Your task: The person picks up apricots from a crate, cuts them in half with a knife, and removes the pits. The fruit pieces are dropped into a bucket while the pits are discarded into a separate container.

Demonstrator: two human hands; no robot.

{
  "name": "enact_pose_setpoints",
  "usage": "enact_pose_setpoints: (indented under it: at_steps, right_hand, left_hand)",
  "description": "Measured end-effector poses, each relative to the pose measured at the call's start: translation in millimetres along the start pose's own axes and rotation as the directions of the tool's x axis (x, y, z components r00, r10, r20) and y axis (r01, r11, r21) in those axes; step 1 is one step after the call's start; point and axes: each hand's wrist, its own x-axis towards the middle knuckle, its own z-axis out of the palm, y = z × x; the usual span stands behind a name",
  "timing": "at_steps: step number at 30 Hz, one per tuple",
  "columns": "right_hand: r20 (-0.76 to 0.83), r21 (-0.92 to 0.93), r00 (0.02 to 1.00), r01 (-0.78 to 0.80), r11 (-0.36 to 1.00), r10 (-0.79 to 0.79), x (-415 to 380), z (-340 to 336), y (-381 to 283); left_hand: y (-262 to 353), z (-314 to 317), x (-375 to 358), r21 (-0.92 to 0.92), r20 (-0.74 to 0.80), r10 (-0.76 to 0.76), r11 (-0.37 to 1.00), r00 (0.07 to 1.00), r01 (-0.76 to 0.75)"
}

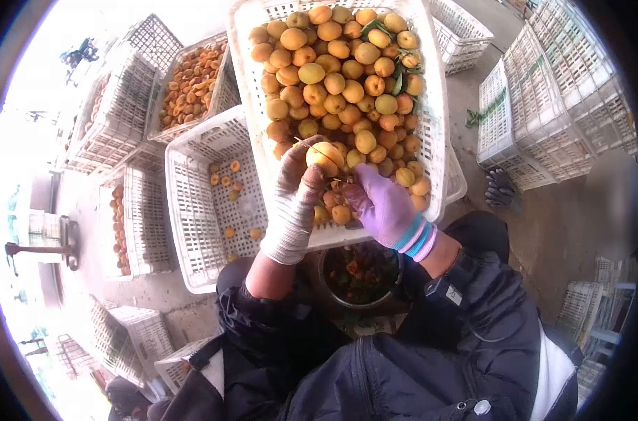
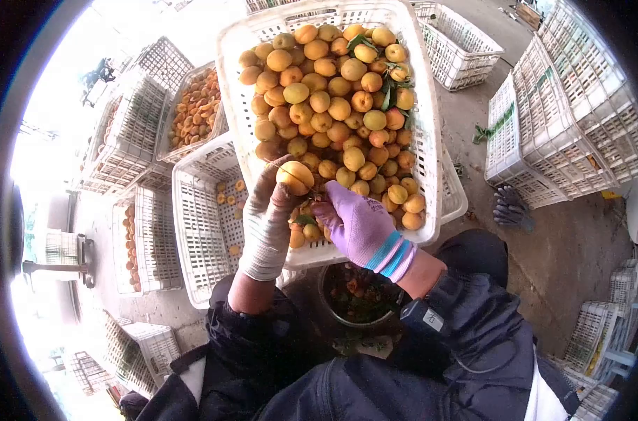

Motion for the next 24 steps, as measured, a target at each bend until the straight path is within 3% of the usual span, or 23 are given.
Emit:
enact_pose_setpoints:
  at_steps: [2,6,9,12,15,17,19,21,23,24]
  right_hand:
    - [-0.049,-0.067,0.997,0.049,0.997,-0.052,0,4,2]
    - [-0.065,-0.156,0.996,0.053,0.986,-0.064,1,5,8]
    - [-0.061,-0.187,0.995,0.063,0.980,-0.076,2,0,4]
    - [-0.042,-0.213,0.998,0.036,0.976,-0.046,2,1,1]
    - [-0.043,-0.229,0.996,0.062,0.971,-0.074,2,5,6]
    - [-0.046,-0.253,0.992,0.102,0.962,-0.118,2,7,7]
    - [-0.032,-0.208,0.990,0.129,0.970,-0.139,1,10,6]
    - [-0.030,-0.229,0.993,0.104,0.968,-0.113,1,6,4]
    - [-0.024,-0.248,0.996,0.081,0.965,-0.090,1,2,1]
    - [-0.026,-0.239,0.997,0.063,0.969,-0.072,1,0,0]
  left_hand:
    - [0,4,-2,-0.117,-0.034,-0.088,0.990,0.996,0.084]
    - [-6,5,2,-0.213,-0.031,-0.077,0.975,0.997,0.069]
    - [-3,4,5,-0.097,0.031,-0.078,0.992,0.996,0.081]
    - [-11,5,3,0.093,0.062,0.035,0.995,0.997,-0.040]
    - [-13,2,2,0.142,-0.019,0.059,0.988,0.998,-0.056]
    - [-17,-1,4,0.069,-0.055,-0.012,0.997,0.998,0.016]
    - [-16,-1,7,-0.210,-0.109,-0.157,0.969,0.982,0.131]
    - [-12,-2,7,-0.204,-0.081,-0.152,0.970,0.985,0.133]
    - [-8,1,4,0.158,0.031,-0.017,0.987,0.999,0.012]
    - [-10,1,9,0.080,0.056,-0.016,0.997,0.998,0.012]
